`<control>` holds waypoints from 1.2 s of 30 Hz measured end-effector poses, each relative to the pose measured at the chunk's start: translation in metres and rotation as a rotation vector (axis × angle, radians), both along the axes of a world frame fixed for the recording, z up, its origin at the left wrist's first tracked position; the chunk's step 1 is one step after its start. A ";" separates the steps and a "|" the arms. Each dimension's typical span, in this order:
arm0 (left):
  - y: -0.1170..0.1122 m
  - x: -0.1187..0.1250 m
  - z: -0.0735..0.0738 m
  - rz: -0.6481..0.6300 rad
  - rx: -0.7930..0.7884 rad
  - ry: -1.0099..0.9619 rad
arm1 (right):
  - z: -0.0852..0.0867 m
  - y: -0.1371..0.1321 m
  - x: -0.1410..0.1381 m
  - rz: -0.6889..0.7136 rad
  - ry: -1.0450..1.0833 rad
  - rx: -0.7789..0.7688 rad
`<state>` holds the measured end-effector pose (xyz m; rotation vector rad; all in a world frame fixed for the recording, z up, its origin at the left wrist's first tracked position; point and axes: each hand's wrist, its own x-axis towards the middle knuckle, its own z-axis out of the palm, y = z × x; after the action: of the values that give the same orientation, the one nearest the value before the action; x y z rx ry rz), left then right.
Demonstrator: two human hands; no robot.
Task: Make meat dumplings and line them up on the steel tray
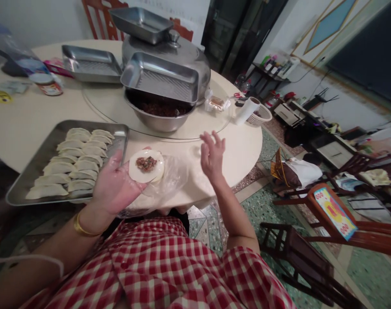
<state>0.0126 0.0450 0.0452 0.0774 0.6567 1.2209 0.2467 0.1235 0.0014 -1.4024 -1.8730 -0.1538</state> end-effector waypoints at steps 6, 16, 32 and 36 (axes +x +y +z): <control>-0.003 0.003 -0.006 -0.034 0.022 -0.075 | 0.008 -0.055 -0.075 0.558 -0.112 0.074; -0.007 -0.008 -0.002 -0.023 -0.086 -0.099 | -0.005 -0.062 -0.103 0.633 -0.362 0.322; -0.006 -0.011 0.001 0.029 0.009 -0.094 | -0.021 -0.074 -0.086 0.658 -0.399 0.364; -0.005 -0.016 0.002 0.086 0.040 -0.096 | -0.022 -0.076 -0.073 0.706 -0.289 0.393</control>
<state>-0.0031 0.0396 0.0471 0.0239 0.5566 1.3124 0.1739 0.0475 -0.0206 -0.4271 -2.3055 -0.3575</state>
